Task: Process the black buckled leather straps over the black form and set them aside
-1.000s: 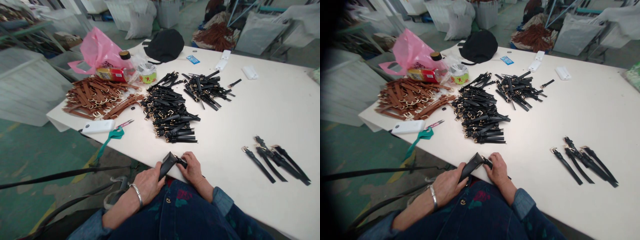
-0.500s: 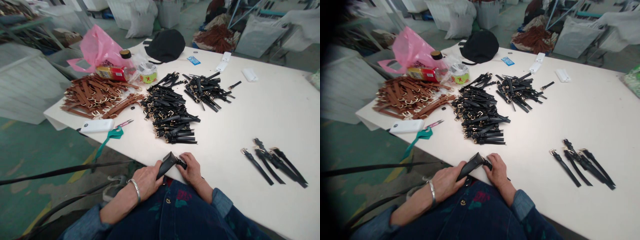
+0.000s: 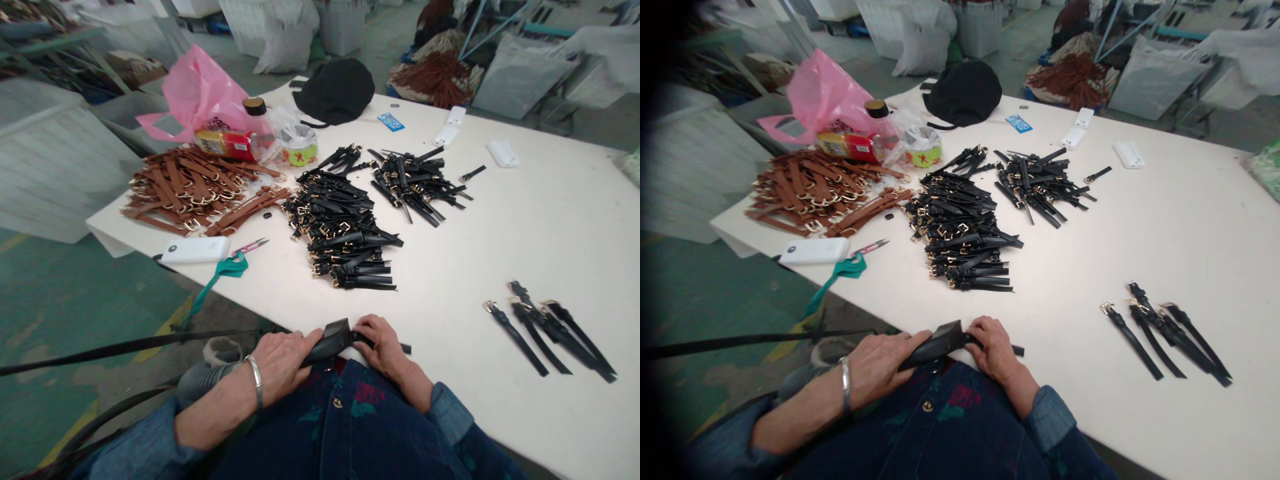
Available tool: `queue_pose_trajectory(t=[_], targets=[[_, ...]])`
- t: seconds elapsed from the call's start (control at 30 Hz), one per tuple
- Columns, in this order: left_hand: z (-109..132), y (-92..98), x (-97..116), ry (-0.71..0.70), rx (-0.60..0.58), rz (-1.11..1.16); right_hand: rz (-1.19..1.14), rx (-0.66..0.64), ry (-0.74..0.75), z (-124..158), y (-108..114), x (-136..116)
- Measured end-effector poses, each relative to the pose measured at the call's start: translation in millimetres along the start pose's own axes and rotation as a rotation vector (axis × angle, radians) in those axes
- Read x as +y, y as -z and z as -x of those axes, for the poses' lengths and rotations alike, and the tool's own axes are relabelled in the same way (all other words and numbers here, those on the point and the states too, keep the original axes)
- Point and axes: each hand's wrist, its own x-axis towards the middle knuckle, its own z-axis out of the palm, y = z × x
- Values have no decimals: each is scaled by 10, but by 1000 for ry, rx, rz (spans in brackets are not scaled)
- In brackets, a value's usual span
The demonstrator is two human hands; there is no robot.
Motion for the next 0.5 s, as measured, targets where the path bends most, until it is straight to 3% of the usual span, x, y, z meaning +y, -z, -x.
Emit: queue_pose_trajectory(t=[0.17,0.37,0.5], targets=[[-47,47,27,-7,7,0,18,-72,30,-68,47,27],[-59,-93,13,76,11,71,-35,-80,39,-45,29,118],[-30,-115,-17,53,7,67,-39,-90,56,-26,35,143]])
